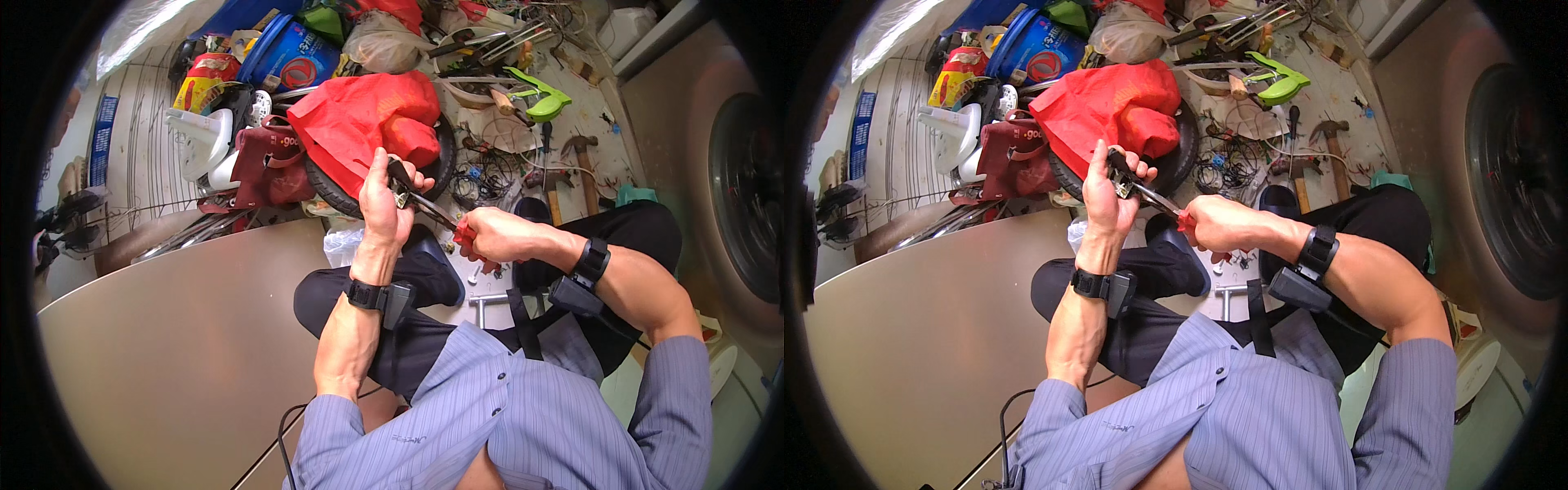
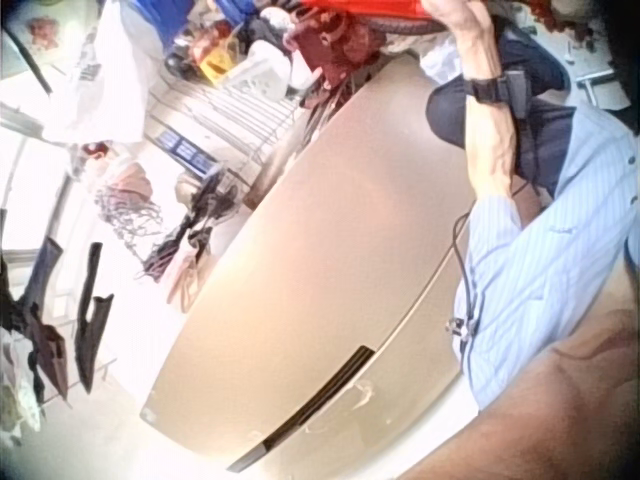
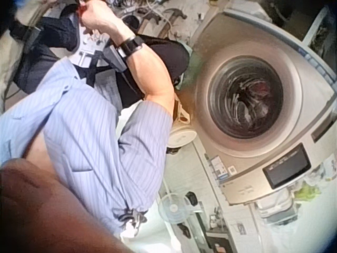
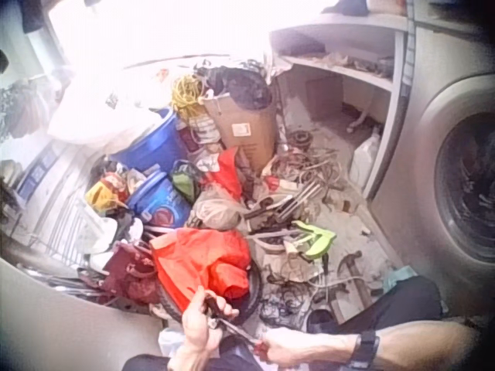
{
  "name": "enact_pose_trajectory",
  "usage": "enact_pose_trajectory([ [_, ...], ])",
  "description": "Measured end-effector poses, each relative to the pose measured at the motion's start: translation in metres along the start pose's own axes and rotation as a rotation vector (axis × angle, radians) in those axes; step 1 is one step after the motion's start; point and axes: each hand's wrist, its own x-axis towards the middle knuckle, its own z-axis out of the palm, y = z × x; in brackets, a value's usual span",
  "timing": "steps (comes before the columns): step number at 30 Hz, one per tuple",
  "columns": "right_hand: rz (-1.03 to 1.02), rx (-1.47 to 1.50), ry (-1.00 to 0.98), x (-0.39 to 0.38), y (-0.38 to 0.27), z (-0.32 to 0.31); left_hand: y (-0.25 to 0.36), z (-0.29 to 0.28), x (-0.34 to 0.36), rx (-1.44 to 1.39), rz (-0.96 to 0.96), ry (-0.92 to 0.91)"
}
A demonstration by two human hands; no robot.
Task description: The person uses pliers and a hammer to manipulate a small circuit board and its plastic housing while sitting on the floor.
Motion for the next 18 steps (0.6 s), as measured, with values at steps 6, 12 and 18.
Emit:
enact_pose_trajectory([
  [6,-0.141,0.251,0.063,0.009,0.012,0.006,0.004,0.004,0.006,-0.170,0.008,-0.013],
  [12,0.036,-0.022,0.064,-0.010,-0.025,0.002,-0.008,-0.003,0.007,0.136,0.140,0.078],
  [18,-0.066,0.115,0.118,0.017,-0.007,0.007,-0.016,0.009,0.003,0.059,0.120,0.075],
])
